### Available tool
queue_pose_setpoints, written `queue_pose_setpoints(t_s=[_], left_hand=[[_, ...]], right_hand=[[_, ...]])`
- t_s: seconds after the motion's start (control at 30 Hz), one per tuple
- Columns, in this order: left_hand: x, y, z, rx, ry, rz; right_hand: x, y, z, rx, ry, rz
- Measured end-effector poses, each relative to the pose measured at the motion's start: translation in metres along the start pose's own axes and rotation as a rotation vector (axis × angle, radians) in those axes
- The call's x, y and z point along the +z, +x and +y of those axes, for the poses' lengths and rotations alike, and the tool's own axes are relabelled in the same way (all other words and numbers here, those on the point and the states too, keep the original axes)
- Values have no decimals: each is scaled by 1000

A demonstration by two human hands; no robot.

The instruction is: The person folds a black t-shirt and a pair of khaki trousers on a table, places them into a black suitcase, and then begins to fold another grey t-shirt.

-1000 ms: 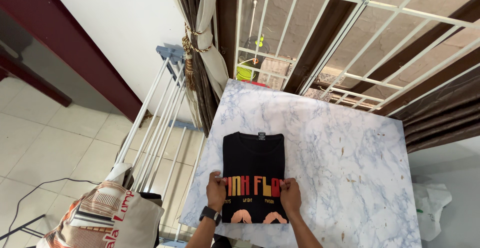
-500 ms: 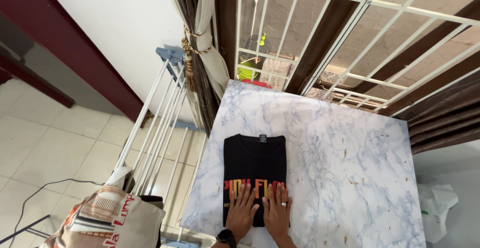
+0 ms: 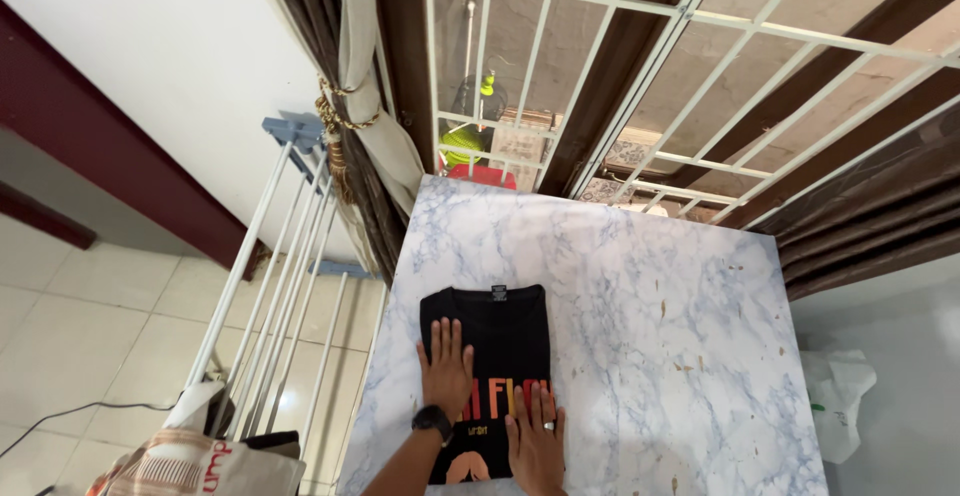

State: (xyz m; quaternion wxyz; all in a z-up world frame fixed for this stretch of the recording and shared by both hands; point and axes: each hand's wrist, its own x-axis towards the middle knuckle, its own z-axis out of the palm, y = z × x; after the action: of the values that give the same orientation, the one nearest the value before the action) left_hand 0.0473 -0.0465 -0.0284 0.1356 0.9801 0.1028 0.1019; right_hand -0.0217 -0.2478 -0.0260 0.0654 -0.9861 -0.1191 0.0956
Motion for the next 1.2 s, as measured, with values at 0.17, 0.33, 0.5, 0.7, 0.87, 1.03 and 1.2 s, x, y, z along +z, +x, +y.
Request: queue_pose_setpoints(t_s=[0.17,0.33,0.5,0.7,0.87,1.03,1.2], left_hand=[[9,56,-15,-99,25,-101],[4,84,-35,-49,-4,-190],[3,73,-30,0,48,-10],[-6,3,-23,270,32,44],[-15,-22,-24,209,48,100],[-28,-70,-12,172,50,90],[-23,-123,5,176,60,-131]], right_hand=[[-6,1,-5,40,-62,-22],[-3,5,-4,-97,-157,449],[3,2,-3,-84,-117,398],[1,1,-1,-107,-84,432],[-11,6,25,-299,-3,316],[-58,44,59,-525,-122,236],[-113,77,64,-357,-238,-122]])
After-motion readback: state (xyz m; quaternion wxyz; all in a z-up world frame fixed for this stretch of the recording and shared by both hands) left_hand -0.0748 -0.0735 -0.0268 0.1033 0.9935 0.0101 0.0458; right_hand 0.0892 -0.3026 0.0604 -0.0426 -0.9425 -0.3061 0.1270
